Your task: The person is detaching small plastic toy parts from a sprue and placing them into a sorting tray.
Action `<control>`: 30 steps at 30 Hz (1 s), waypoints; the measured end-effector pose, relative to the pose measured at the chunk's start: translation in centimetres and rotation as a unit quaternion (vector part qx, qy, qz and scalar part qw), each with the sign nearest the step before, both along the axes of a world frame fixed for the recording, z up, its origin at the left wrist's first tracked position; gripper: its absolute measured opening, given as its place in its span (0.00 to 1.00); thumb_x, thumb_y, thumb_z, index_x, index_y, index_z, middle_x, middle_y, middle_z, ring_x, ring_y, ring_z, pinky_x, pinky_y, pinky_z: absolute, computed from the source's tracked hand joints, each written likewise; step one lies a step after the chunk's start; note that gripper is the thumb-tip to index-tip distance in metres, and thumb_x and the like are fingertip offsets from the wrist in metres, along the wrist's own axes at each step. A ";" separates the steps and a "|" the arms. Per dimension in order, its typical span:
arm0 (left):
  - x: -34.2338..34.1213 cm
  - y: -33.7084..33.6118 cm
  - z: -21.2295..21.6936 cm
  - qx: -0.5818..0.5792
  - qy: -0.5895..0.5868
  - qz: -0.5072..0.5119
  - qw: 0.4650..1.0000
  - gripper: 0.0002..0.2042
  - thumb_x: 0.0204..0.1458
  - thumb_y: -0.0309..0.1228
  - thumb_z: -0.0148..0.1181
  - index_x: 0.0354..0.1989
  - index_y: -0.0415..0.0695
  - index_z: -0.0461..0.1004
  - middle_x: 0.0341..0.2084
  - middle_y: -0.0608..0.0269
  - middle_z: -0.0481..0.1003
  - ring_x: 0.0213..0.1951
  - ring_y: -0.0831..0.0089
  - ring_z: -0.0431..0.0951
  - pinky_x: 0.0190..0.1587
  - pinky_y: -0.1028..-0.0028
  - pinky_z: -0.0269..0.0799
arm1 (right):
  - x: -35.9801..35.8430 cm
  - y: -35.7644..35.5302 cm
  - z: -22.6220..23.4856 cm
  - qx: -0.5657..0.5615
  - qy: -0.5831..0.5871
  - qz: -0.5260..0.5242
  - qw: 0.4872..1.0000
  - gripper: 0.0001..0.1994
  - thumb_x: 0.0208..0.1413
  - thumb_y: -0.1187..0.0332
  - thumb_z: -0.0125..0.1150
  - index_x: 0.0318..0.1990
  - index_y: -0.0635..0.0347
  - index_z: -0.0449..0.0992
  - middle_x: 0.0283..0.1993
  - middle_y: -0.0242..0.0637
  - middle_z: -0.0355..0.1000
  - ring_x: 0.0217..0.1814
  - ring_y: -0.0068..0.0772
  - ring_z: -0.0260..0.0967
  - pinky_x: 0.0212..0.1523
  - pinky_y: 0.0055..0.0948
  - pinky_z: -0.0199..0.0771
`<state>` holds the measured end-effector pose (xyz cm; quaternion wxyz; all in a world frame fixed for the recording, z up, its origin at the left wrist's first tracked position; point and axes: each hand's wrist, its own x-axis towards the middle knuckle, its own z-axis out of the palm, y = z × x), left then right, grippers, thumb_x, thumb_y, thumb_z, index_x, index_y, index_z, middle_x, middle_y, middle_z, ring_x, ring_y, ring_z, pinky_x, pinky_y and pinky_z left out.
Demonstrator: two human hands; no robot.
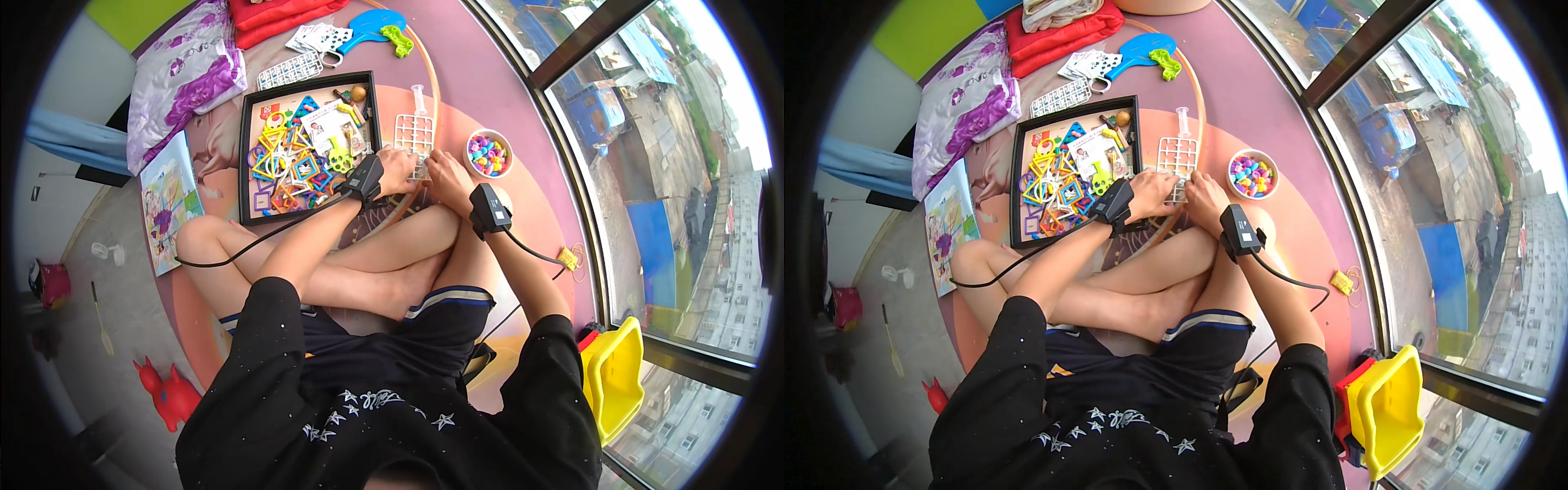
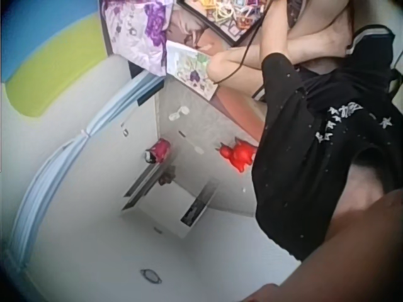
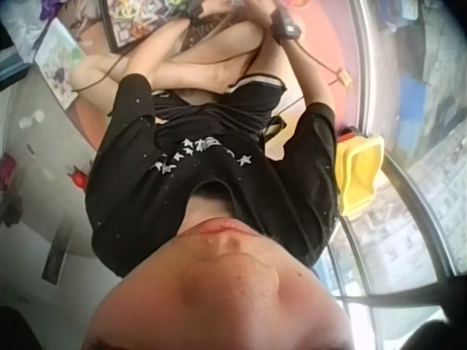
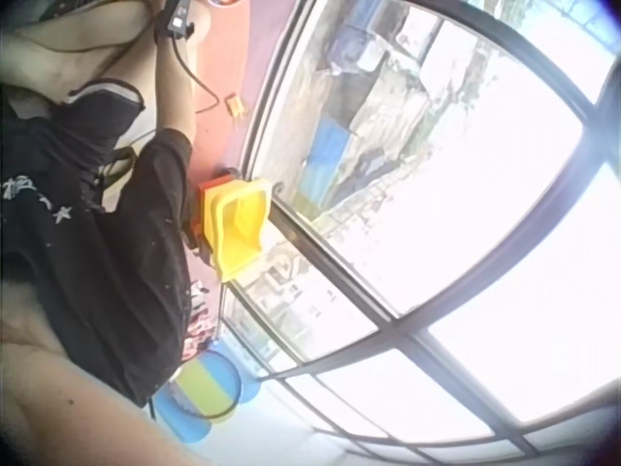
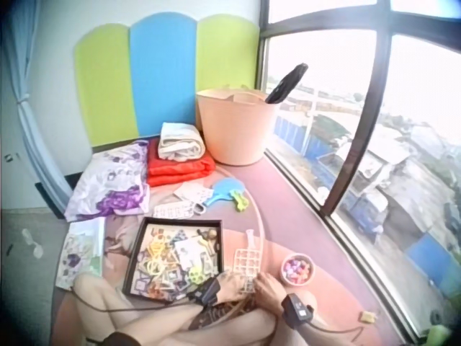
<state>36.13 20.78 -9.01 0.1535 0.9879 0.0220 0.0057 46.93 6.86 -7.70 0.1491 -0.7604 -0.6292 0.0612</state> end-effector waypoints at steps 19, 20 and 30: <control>0.5 -1.6 -0.6 -0.061 -0.034 0.056 0.996 0.14 0.33 0.28 0.63 0.29 0.32 0.73 0.42 0.51 0.64 0.43 0.57 0.68 0.44 0.64 0.69 | 0.8 0.7 -2.3 -0.035 -0.005 -0.003 0.999 0.19 0.37 0.74 0.61 0.43 0.64 0.73 0.40 0.45 0.64 0.45 0.46 0.63 0.48 0.35 0.67; 0.4 -1.3 -0.7 -0.049 -0.024 0.035 0.998 0.15 0.34 0.30 0.63 0.30 0.34 0.73 0.42 0.50 0.64 0.43 0.56 0.69 0.45 0.65 0.70 | 0.9 0.8 -2.5 -0.034 -0.019 0.010 0.999 0.20 0.36 0.74 0.60 0.43 0.63 0.72 0.40 0.45 0.64 0.44 0.46 0.63 0.47 0.35 0.67; 1.3 -0.6 -1.4 -0.078 -0.072 0.002 0.994 0.17 0.37 0.27 0.61 0.36 0.32 0.68 0.45 0.52 0.64 0.42 0.57 0.71 0.40 0.66 0.72 | 0.6 1.2 -2.5 -0.026 -0.077 0.033 0.996 0.09 0.38 0.77 0.55 0.30 0.66 0.71 0.35 0.42 0.64 0.39 0.42 0.64 0.40 0.35 0.69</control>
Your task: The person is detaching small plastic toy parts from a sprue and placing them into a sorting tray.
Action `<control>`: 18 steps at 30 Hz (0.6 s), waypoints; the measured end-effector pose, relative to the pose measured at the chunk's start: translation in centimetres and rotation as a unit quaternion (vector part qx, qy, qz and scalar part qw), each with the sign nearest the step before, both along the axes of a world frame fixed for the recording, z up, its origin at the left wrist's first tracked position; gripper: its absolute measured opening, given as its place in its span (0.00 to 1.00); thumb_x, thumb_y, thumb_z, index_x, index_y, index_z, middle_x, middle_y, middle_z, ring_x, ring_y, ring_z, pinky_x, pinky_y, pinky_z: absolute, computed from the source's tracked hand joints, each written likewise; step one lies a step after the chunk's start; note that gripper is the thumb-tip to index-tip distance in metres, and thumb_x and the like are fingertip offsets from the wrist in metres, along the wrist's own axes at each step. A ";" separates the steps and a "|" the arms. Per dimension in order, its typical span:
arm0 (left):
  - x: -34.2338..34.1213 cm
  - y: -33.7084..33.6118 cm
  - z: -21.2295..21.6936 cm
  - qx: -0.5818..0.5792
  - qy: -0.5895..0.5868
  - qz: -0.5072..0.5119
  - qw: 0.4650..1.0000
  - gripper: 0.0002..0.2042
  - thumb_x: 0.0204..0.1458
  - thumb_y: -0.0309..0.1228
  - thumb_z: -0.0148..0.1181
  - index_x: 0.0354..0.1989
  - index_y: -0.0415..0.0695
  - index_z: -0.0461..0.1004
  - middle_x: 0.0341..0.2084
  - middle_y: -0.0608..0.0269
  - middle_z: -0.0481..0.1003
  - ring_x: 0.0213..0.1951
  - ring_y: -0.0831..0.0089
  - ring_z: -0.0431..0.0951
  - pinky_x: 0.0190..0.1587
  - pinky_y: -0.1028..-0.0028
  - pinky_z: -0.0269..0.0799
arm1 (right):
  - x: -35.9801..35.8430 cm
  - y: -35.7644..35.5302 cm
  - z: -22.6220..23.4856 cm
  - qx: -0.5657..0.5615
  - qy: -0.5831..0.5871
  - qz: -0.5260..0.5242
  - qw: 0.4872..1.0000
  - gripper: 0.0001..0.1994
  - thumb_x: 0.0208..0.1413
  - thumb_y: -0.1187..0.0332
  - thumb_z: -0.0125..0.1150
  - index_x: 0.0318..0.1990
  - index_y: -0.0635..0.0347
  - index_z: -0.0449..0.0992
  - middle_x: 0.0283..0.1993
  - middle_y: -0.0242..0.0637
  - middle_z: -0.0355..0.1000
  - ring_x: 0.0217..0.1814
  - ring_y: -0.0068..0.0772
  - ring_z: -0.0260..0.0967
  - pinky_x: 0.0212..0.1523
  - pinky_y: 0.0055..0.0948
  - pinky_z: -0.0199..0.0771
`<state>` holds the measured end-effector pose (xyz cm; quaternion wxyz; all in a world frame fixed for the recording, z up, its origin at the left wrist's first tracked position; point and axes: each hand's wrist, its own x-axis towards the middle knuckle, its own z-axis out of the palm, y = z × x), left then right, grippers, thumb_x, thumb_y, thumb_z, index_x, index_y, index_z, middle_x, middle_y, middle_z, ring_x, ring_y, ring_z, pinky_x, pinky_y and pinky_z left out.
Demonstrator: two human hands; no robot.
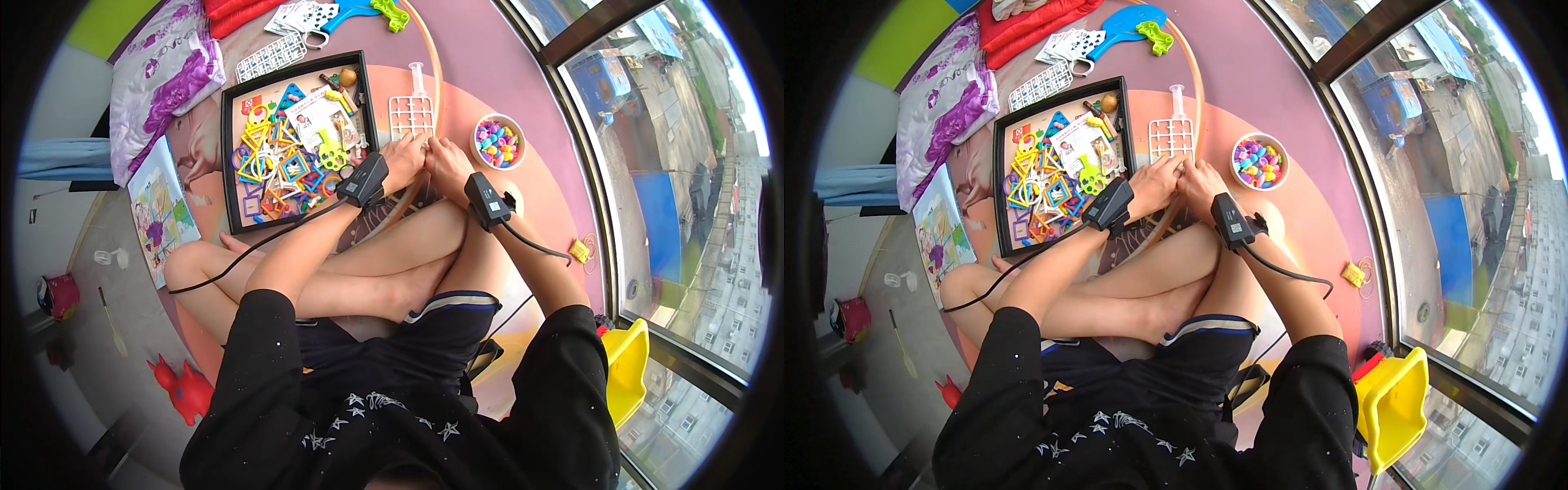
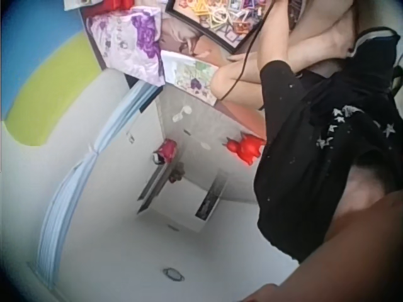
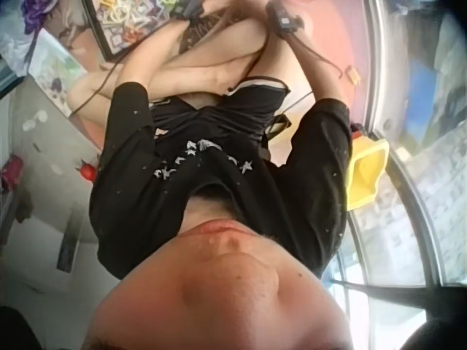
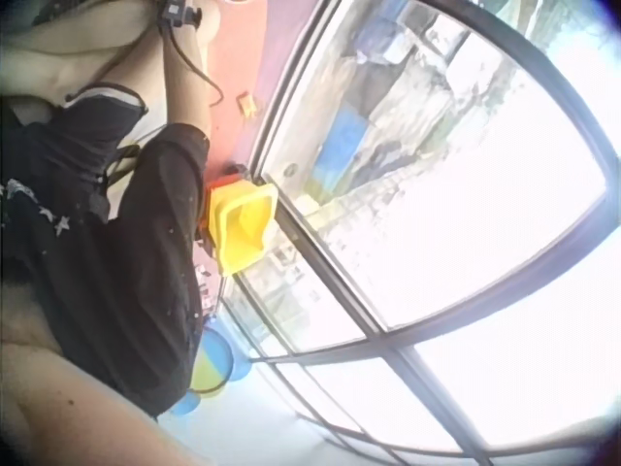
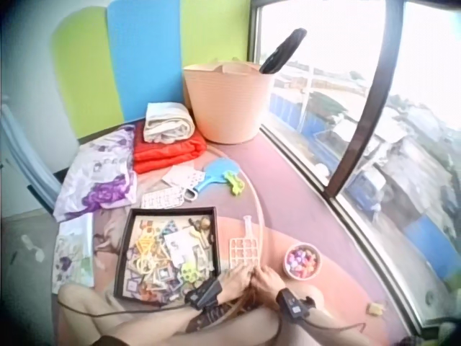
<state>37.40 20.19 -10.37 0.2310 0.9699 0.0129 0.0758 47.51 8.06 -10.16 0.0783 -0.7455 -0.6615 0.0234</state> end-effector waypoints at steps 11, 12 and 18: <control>3.5 1.8 0.0 -0.074 0.090 -0.035 0.993 0.09 0.26 0.19 0.55 0.22 0.30 0.69 0.23 0.41 0.71 0.31 0.47 0.74 0.32 0.62 0.71 | 2.8 1.3 1.0 0.037 0.208 0.024 0.977 0.10 0.32 0.83 0.52 0.27 0.65 0.75 0.36 0.47 0.69 0.35 0.51 0.68 0.37 0.39 0.72; 3.5 2.2 0.0 -0.081 0.103 -0.044 0.990 0.10 0.26 0.19 0.55 0.22 0.31 0.69 0.22 0.41 0.71 0.31 0.47 0.74 0.33 0.62 0.70 | 2.8 1.6 1.4 0.031 0.204 0.025 0.978 0.10 0.32 0.83 0.52 0.26 0.65 0.76 0.35 0.48 0.70 0.34 0.52 0.68 0.36 0.39 0.72; 4.8 3.5 1.1 -0.152 0.098 -0.093 0.979 0.06 0.25 0.21 0.54 0.13 0.30 0.66 0.13 0.41 0.66 0.19 0.52 0.72 0.22 0.63 0.64 | 4.2 3.0 1.8 -0.054 0.207 0.009 0.977 0.11 0.31 0.82 0.54 0.26 0.63 0.77 0.28 0.49 0.71 0.32 0.52 0.69 0.34 0.39 0.72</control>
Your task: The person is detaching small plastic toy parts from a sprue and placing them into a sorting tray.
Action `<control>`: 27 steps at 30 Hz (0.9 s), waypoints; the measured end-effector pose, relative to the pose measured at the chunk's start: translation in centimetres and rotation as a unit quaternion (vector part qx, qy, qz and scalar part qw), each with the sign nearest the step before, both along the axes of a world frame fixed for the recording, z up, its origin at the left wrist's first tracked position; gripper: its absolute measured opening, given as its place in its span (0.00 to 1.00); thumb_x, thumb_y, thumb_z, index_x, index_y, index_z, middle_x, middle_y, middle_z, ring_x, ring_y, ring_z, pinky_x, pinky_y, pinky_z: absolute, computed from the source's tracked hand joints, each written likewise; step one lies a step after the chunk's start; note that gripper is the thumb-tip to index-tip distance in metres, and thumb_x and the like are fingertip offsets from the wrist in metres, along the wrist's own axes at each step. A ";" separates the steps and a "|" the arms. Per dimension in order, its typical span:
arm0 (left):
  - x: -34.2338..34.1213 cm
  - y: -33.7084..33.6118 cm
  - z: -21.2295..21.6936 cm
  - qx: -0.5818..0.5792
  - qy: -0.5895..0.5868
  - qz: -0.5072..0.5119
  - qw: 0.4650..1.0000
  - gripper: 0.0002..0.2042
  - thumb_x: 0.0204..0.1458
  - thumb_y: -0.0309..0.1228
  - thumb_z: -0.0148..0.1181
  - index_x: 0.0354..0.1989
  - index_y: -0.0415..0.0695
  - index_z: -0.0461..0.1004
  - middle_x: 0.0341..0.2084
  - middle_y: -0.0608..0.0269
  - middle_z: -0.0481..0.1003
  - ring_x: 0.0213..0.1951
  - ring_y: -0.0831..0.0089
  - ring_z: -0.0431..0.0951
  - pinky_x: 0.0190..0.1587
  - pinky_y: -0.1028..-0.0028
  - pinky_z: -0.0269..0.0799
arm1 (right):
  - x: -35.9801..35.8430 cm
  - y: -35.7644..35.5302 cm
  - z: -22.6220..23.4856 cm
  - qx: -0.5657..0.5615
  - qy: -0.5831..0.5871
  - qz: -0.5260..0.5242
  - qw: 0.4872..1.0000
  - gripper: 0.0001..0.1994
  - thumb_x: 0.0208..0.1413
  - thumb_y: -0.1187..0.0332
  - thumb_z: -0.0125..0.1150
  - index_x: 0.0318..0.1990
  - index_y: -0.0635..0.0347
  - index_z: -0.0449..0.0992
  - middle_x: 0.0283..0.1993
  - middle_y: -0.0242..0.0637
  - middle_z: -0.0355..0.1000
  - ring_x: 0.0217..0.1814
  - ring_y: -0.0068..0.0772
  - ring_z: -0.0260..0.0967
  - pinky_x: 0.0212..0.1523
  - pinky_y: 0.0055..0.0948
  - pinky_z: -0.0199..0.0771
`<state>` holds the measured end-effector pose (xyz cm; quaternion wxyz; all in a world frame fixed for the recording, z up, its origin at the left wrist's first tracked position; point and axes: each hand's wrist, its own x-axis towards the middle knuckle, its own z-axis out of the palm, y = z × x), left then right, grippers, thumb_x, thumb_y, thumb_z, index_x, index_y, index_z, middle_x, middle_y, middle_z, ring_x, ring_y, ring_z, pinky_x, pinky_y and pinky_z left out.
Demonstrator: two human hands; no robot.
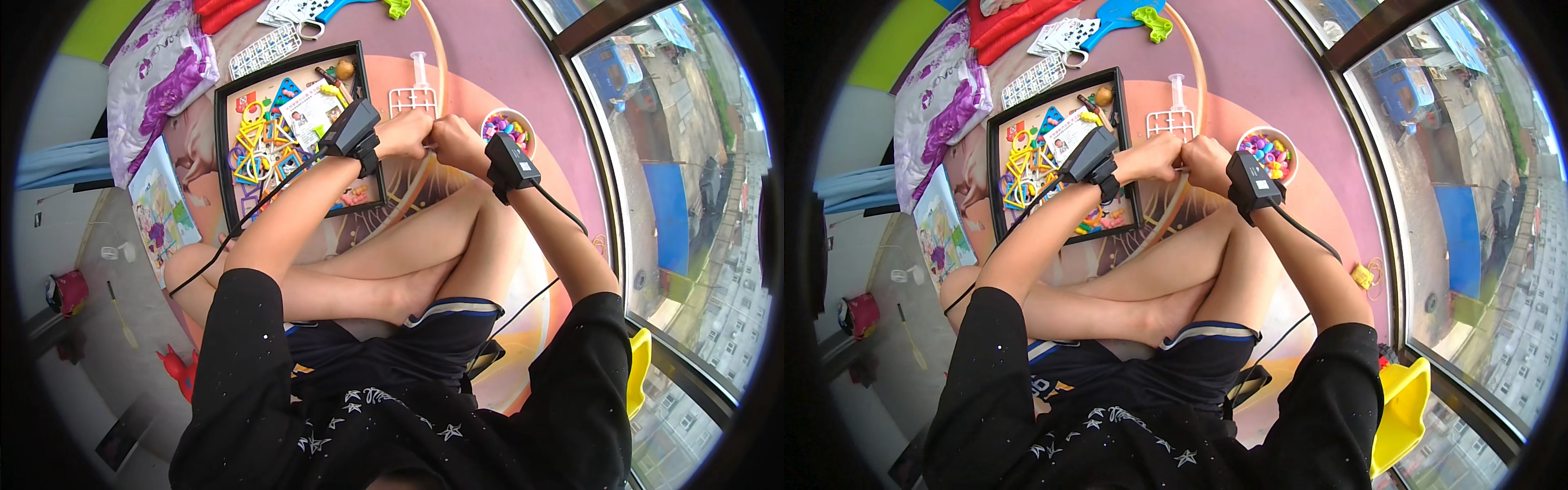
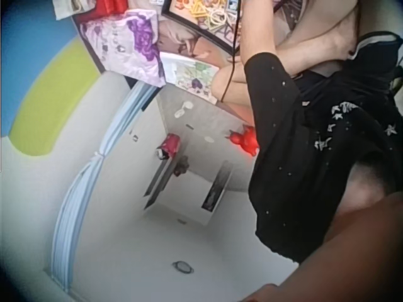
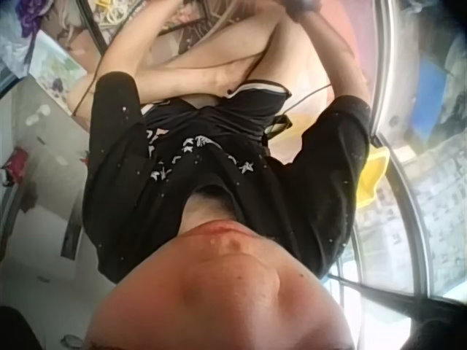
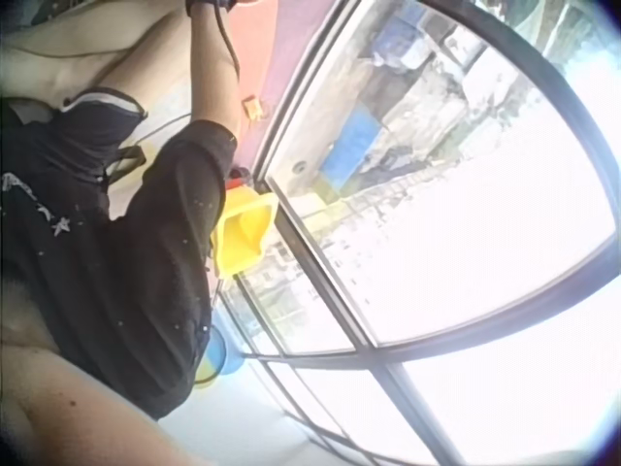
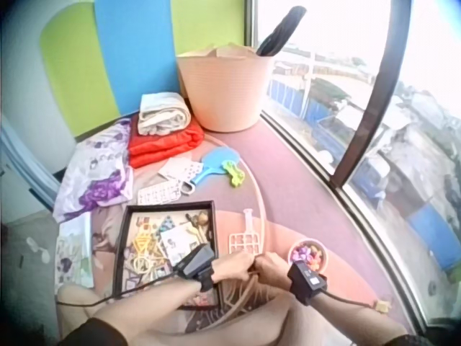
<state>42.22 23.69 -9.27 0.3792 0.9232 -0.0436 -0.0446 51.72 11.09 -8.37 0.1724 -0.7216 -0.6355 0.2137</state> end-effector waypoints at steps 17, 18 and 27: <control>1.5 0.9 0.0 -0.059 0.079 0.010 0.995 0.09 0.28 0.26 0.57 0.09 0.33 0.66 0.07 0.53 0.66 0.12 0.69 0.69 0.18 0.70 0.61 | 2.3 1.0 -1.1 0.022 0.010 0.039 0.999 0.09 0.30 0.79 0.58 0.25 0.65 0.76 0.24 0.51 0.70 0.28 0.50 0.70 0.31 0.39 0.72; 1.5 1.1 -0.3 -0.086 0.069 0.024 0.994 0.08 0.29 0.27 0.59 0.12 0.33 0.69 0.08 0.55 0.69 0.13 0.72 0.70 0.18 0.71 0.61 | 2.2 1.4 -0.3 0.014 0.022 0.044 0.999 0.10 0.29 0.78 0.60 0.27 0.63 0.77 0.24 0.50 0.71 0.28 0.50 0.70 0.31 0.38 0.72; 1.0 2.0 0.5 -0.139 0.155 0.083 0.974 0.10 0.32 0.28 0.64 0.16 0.32 0.74 0.10 0.59 0.72 0.14 0.76 0.74 0.18 0.77 0.68 | 2.6 2.1 1.4 -0.033 0.033 0.091 0.995 0.10 0.31 0.72 0.65 0.27 0.61 0.78 0.25 0.46 0.72 0.28 0.45 0.70 0.31 0.35 0.70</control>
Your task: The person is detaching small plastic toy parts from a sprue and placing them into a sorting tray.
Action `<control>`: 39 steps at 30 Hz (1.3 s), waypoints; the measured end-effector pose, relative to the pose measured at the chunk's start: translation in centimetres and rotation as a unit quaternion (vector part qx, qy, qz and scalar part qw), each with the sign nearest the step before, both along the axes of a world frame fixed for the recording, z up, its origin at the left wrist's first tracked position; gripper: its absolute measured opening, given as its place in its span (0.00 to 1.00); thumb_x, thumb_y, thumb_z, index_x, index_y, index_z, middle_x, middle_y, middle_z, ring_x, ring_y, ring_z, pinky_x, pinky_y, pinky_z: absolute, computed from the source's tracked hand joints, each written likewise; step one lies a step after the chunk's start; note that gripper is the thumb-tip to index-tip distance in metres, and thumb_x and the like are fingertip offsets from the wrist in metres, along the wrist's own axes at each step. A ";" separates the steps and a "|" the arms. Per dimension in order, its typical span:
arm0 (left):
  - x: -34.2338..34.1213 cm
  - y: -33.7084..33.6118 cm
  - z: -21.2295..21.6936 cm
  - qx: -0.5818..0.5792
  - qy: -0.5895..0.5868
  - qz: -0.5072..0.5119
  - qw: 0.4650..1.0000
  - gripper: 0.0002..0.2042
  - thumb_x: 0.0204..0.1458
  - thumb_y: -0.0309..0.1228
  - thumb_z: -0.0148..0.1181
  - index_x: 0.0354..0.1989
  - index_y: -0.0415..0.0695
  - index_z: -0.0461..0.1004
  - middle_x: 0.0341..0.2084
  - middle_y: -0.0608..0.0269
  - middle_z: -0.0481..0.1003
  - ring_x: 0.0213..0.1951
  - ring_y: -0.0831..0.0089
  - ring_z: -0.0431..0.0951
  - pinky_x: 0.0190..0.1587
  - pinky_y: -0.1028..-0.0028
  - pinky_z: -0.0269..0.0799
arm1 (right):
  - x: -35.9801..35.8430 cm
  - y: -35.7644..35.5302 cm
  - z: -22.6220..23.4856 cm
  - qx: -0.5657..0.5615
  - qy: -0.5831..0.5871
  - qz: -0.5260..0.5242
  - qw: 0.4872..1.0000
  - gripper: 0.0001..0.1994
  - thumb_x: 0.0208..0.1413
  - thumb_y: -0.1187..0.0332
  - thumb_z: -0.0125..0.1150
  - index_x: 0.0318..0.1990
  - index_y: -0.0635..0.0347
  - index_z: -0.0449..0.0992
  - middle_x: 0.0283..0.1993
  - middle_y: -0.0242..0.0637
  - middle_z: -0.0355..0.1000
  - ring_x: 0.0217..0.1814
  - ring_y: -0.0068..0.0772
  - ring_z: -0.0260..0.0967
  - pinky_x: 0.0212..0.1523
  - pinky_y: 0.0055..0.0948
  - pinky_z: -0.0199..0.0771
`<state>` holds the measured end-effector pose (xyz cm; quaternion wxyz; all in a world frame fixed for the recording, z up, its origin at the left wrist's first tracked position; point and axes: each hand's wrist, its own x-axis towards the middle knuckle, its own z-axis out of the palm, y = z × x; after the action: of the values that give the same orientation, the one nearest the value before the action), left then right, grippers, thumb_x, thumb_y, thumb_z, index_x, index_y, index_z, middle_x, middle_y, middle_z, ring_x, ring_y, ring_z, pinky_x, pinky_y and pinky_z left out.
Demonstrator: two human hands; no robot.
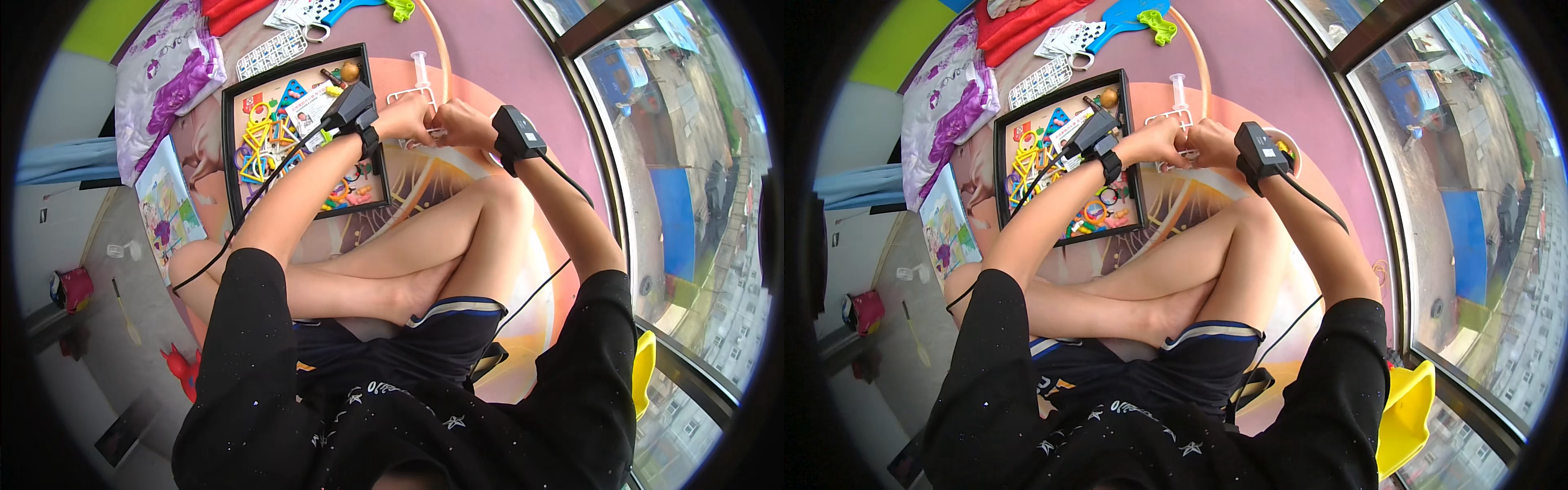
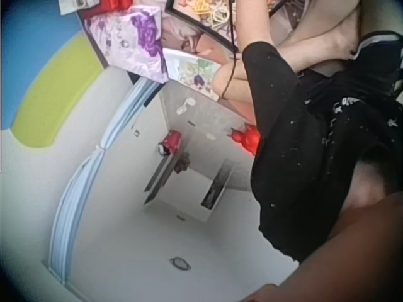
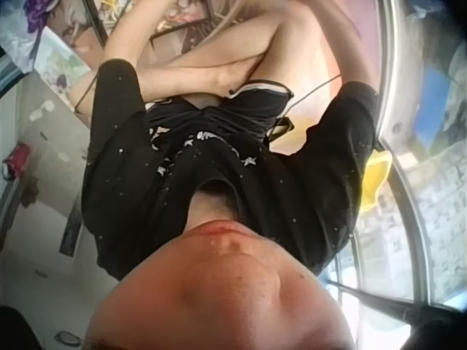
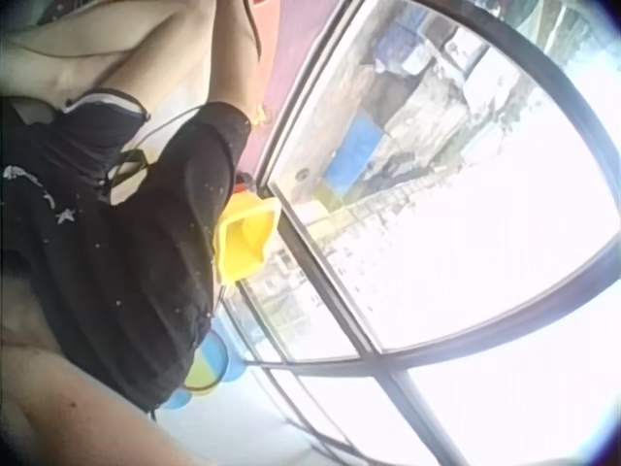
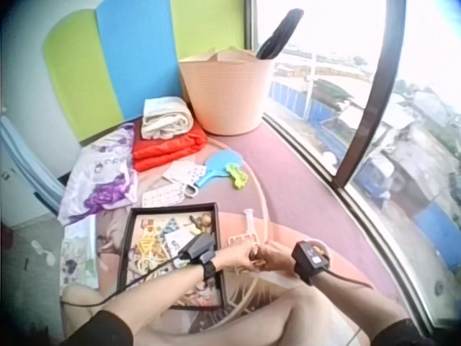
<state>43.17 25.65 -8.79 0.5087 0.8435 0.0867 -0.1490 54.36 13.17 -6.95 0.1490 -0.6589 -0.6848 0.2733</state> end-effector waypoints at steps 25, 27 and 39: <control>-5.4 -1.4 6.1 0.390 -0.369 0.074 0.840 0.12 0.40 0.25 0.59 0.37 0.40 0.72 0.35 0.56 0.72 0.40 0.57 0.73 0.43 0.65 0.68 | -4.9 -2.5 2.3 0.363 -0.238 -0.121 0.893 0.09 0.39 0.78 0.54 0.33 0.64 0.71 0.35 0.38 0.66 0.41 0.37 0.63 0.39 0.32 0.69; -4.9 -1.3 3.1 0.430 -0.165 0.023 0.887 0.06 0.43 0.26 0.55 0.30 0.39 0.71 0.30 0.54 0.72 0.34 0.56 0.75 0.36 0.64 0.72 | -4.9 -2.5 0.2 0.324 -0.238 -0.133 0.906 0.09 0.39 0.78 0.53 0.32 0.64 0.71 0.35 0.39 0.65 0.41 0.38 0.63 0.39 0.32 0.69; -5.0 -2.1 -2.1 0.460 -0.292 0.062 0.836 0.05 0.41 0.20 0.49 0.27 0.33 0.69 0.31 0.52 0.70 0.38 0.57 0.71 0.39 0.66 0.71 | -5.3 -1.6 -4.3 0.223 -0.164 -0.133 0.952 0.09 0.38 0.79 0.52 0.31 0.67 0.68 0.35 0.43 0.63 0.38 0.41 0.65 0.41 0.34 0.68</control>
<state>38.14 23.59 -10.90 0.0715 0.9775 0.0450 0.1934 49.08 11.53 -11.23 0.2128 -0.7298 -0.6494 -0.0203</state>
